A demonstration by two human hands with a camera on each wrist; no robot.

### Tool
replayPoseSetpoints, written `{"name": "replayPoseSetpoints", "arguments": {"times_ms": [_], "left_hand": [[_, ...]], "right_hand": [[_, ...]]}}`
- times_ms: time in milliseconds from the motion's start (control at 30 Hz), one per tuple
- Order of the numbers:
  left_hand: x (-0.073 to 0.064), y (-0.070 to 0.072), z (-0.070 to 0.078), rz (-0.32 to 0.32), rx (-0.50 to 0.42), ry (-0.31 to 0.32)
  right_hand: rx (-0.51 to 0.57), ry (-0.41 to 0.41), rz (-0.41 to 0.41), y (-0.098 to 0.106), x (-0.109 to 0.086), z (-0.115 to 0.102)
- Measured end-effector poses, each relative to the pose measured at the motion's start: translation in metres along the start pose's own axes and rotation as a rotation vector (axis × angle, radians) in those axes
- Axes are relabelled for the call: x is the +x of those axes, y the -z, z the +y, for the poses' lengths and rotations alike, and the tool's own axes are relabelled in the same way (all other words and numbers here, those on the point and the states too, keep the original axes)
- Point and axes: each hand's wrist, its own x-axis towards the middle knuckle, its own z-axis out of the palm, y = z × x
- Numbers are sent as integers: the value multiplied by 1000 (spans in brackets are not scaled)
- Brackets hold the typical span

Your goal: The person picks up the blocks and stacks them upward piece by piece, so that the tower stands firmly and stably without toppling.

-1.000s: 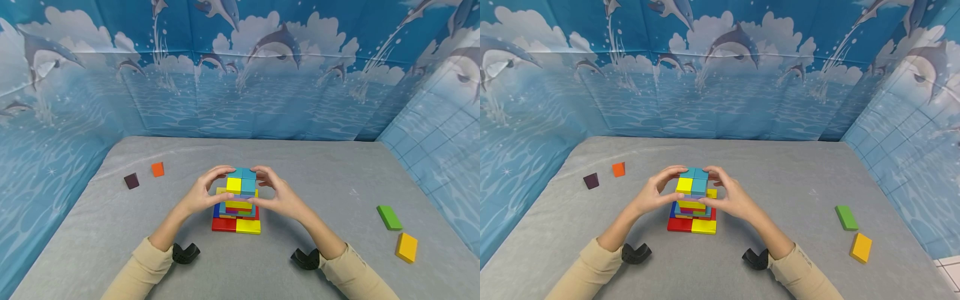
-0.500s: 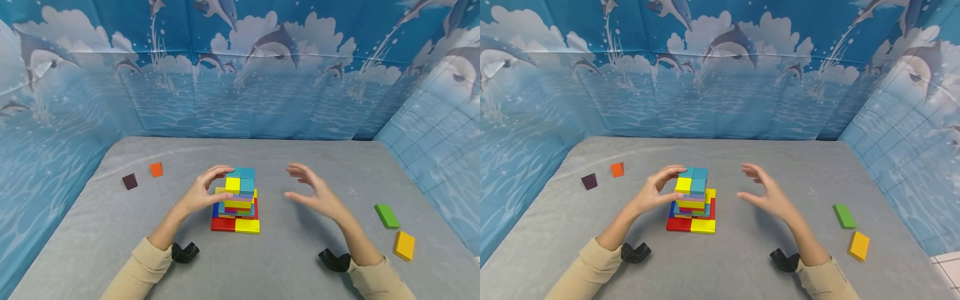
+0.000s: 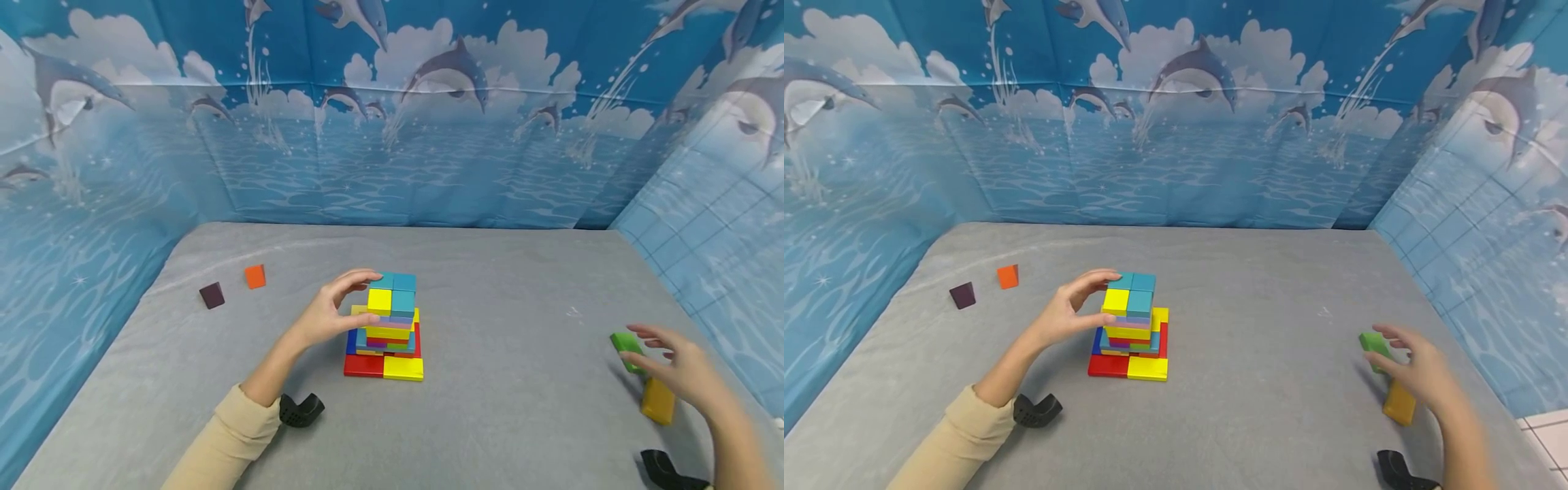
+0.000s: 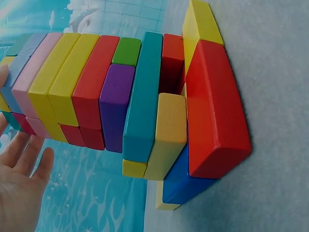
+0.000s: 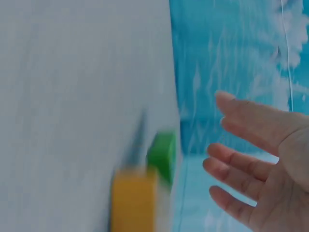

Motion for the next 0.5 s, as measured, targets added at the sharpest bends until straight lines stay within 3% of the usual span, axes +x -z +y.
{"name": "replayPoseSetpoints", "arguments": {"times_ms": [100,233,300,500], "left_hand": [[0,0,1,1,-7,-1],[0,0,0,0,-12,0],[0,0,-1,-2,-12,2],[0,0,1,-6,-7,-2]], "right_hand": [[-41,-111,-103,4,-9,20],[-59,-218,-202,8,-18,22],[-38,-235,-228,8,-20,19],[5,-214,-205,7,-17,9]]}}
